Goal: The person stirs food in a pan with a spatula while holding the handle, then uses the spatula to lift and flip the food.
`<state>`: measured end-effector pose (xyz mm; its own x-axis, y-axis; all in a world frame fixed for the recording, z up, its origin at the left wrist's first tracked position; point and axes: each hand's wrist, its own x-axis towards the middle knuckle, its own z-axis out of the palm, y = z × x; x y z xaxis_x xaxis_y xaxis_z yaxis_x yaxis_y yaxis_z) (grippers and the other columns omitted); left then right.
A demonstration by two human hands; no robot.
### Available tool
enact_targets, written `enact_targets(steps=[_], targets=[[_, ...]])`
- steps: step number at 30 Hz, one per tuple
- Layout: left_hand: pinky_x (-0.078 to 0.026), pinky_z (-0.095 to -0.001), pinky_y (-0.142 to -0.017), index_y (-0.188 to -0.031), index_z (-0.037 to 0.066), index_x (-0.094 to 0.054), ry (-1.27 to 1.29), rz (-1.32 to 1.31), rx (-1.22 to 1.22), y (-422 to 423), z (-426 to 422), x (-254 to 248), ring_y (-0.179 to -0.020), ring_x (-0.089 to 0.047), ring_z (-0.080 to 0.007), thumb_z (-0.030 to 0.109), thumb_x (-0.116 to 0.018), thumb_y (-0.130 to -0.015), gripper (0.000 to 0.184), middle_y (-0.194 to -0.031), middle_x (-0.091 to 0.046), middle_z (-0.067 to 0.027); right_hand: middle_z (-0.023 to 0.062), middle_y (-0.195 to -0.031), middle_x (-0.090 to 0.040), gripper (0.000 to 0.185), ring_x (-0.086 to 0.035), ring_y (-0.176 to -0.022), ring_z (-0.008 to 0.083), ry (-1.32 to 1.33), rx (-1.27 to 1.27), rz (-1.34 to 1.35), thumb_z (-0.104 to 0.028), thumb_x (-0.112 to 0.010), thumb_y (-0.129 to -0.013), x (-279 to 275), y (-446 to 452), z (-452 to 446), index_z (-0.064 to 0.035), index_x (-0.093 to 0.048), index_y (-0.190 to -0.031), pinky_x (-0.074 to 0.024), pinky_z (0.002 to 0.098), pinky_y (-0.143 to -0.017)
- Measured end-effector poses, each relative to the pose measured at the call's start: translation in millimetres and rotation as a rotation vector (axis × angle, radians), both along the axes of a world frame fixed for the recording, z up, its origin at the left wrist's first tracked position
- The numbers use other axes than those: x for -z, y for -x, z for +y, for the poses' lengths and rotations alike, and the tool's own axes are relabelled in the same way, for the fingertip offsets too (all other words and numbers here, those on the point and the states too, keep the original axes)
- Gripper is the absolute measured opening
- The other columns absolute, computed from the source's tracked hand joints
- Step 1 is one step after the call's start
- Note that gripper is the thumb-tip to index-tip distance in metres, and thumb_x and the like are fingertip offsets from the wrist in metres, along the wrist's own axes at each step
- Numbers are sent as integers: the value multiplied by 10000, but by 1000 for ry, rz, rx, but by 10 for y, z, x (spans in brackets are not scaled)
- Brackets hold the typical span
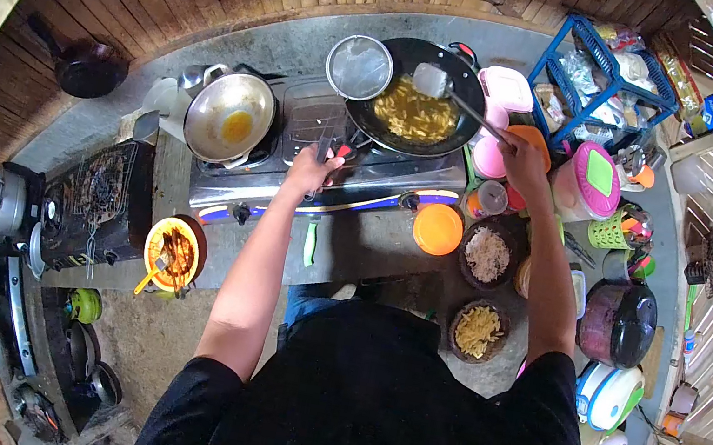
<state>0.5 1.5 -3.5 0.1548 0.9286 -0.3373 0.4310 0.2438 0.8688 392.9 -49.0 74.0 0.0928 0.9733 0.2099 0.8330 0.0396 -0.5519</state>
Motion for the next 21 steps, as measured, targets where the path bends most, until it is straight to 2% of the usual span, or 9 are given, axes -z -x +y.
enact_targets(steps=[2, 6, 9, 11, 12, 14, 15, 17, 21], targets=[[-422, -286, -433, -903, 39, -525, 5, -33, -9, 4, 13, 40, -483, -549, -119, 206, -714, -833, 262, -745, -652, -65, 205, -816, -659, 250, -636, -732, 389, -94, 105, -159, -194, -562, -877, 84, 5, 68, -122, -666, -1093, -511, 466, -635], [-424, -286, -436, -898, 38, -522, 6, -64, -25, 8, 32, 96, -485, -547, -119, 201, -717, -831, 263, -746, -650, -66, 215, -883, -656, 235, -635, -793, 375, -101, 166, -229, -210, -568, -885, 274, 6, 212, -109, -662, -1075, -509, 459, -666], [-414, -282, -369, -969, 51, -517, 1, -43, -17, 20, 47, 126, -476, -580, -129, 221, -721, -827, 302, -669, -591, -43, 216, -894, -653, 231, -634, -803, 375, -61, 171, -209, -207, -570, -883, 444, 18, 299, -101, -660, -1068, -513, 454, -689], [-419, -285, -369, -970, 53, -515, -3, -23, 6, 23, 51, 120, -477, -581, -131, 231, -722, -827, 309, -671, -591, -44, 185, -853, -671, 247, -662, -760, 318, -126, -42, -131, -191, -572, -881, 806, -144, 441, -65, -655, -1077, -518, 394, -670], [-419, -285, -369, -970, 53, -515, -4, -24, 5, 28, 59, 135, -477, -581, -131, 231, -722, -827, 309, -671, -591, -44, 185, -853, -671, 247, -662, -760, 318, -127, -43, -131, -191, -572, -881, 870, -149, 460, -65, -655, -1077, -518, 394, -670], [-422, -285, -371, -965, 54, -516, -15, -41, 6, 33, 69, 169, -478, -583, -133, 238, -723, -826, 310, -670, -590, -45, 95, -808, -677, 280, -643, -707, 195, 53, -118, 64, -170, -576, -877, 983, -182, 492, -26, -641, -1108, -498, 316, -650], [-422, -285, -371, -965, 54, -516, -16, -42, 6, 32, 67, 160, -478, -583, -133, 238, -723, -826, 310, -670, -590, -45, 95, -808, -677, 280, -643, -707, 195, 53, -118, 64, -170, -576, -877, 947, -158, 475, -26, -641, -1108, -498, 316, -650], [-426, -288, -376, -969, 60, -519, -1, -34, -2, 27, 48, 120, -479, -586, -137, 238, -725, -824, 308, -672, -594, -45, 8, -781, -633, 294, -570, -679, 107, 160, -267, 334, -161, -577, -884, 782, -63, 381, 2, -635, -1121, -462, 267, -628], [-429, -294, -383, -970, 64, -524, 3, -8, -18, 21, 45, 113, -482, -589, -142, 235, -726, -823, 303, -678, -601, -47, -3, -777, -609, 287, -547, -666, 97, 147, -324, 289, -170, -572, -899, 494, 15, 205, -7, -640, -1125, -456, 264, -628]])
